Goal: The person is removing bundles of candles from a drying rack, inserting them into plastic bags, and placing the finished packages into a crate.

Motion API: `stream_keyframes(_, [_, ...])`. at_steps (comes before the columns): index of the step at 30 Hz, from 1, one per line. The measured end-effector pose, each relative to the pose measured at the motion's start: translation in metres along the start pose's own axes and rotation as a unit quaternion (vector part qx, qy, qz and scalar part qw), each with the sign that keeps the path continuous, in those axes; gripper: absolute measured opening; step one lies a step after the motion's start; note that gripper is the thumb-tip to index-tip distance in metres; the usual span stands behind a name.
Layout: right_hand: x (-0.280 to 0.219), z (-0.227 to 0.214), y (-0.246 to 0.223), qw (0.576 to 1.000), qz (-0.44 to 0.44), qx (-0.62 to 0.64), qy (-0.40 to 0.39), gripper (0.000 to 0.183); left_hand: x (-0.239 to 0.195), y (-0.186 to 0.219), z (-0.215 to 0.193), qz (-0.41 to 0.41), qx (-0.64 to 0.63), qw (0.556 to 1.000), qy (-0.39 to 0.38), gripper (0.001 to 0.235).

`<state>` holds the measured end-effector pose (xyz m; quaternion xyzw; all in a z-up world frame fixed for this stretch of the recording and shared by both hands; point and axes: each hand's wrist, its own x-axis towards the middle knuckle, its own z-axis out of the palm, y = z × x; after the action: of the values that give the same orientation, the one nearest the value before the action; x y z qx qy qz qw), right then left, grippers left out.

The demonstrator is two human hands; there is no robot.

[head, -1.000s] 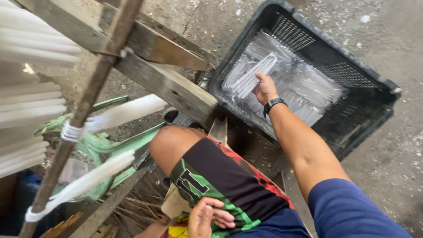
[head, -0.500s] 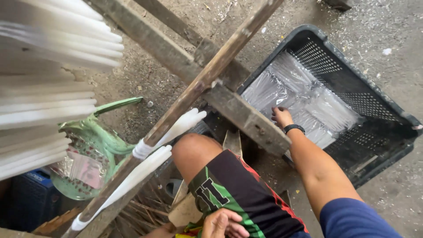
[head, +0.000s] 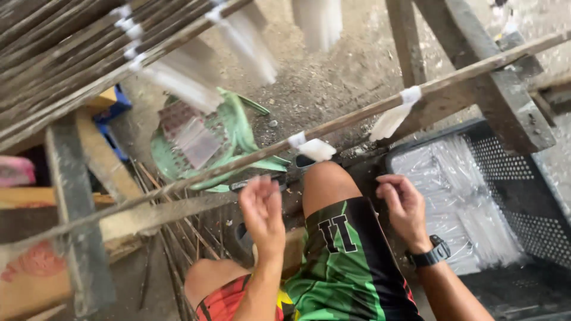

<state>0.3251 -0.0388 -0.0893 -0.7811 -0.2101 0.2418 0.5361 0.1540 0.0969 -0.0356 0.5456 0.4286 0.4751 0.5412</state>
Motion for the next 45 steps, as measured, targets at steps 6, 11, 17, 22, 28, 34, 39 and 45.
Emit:
stream_keyframes(6, [-0.008, -0.008, -0.146, 0.897, -0.441, 0.001, 0.008, 0.024, 0.035, 0.04, 0.042, 0.187, 0.084, 0.955, -0.213, 0.072])
stream_keyframes(11, [0.008, 0.0, -0.209, 0.823, -0.553, -0.133, -0.003, 0.028, 0.028, 0.055, 0.054, -0.003, 0.061, 0.958, -0.279, 0.032])
stream_keyframes(17, [0.023, 0.012, -0.19, 0.785, -0.568, -0.248, 0.02, 0.025, 0.006, 0.084, 0.025, -0.129, -0.074, 0.923, -0.354, 0.031])
stream_keyframes(22, [0.024, 0.02, -0.185, 0.761, -0.571, -0.303, 0.063, 0.021, -0.01, 0.063, 0.015, -0.256, -0.283, 0.853, -0.357, 0.033])
stream_keyframes(28, [0.023, 0.019, -0.189, 0.772, -0.566, -0.28, 0.07, 0.014, -0.005, 0.077, -0.016, -0.266, -0.294, 0.888, -0.235, 0.034])
stream_keyframes(34, [0.026, 0.017, -0.193, 0.787, -0.562, -0.242, 0.078, 0.013, 0.022, 0.088, -0.08, -0.191, -0.311, 0.924, -0.11, 0.026])
stream_keyframes(39, [0.021, 0.016, -0.196, 0.781, -0.563, -0.258, 0.087, 0.017, 0.038, 0.146, -0.141, -0.084, -0.398, 0.912, -0.059, 0.011])
stream_keyframes(45, [0.017, 0.016, -0.195, 0.768, -0.582, -0.253, 0.09, 0.018, 0.056, 0.188, -0.218, 0.054, -0.554, 0.828, 0.067, 0.012])
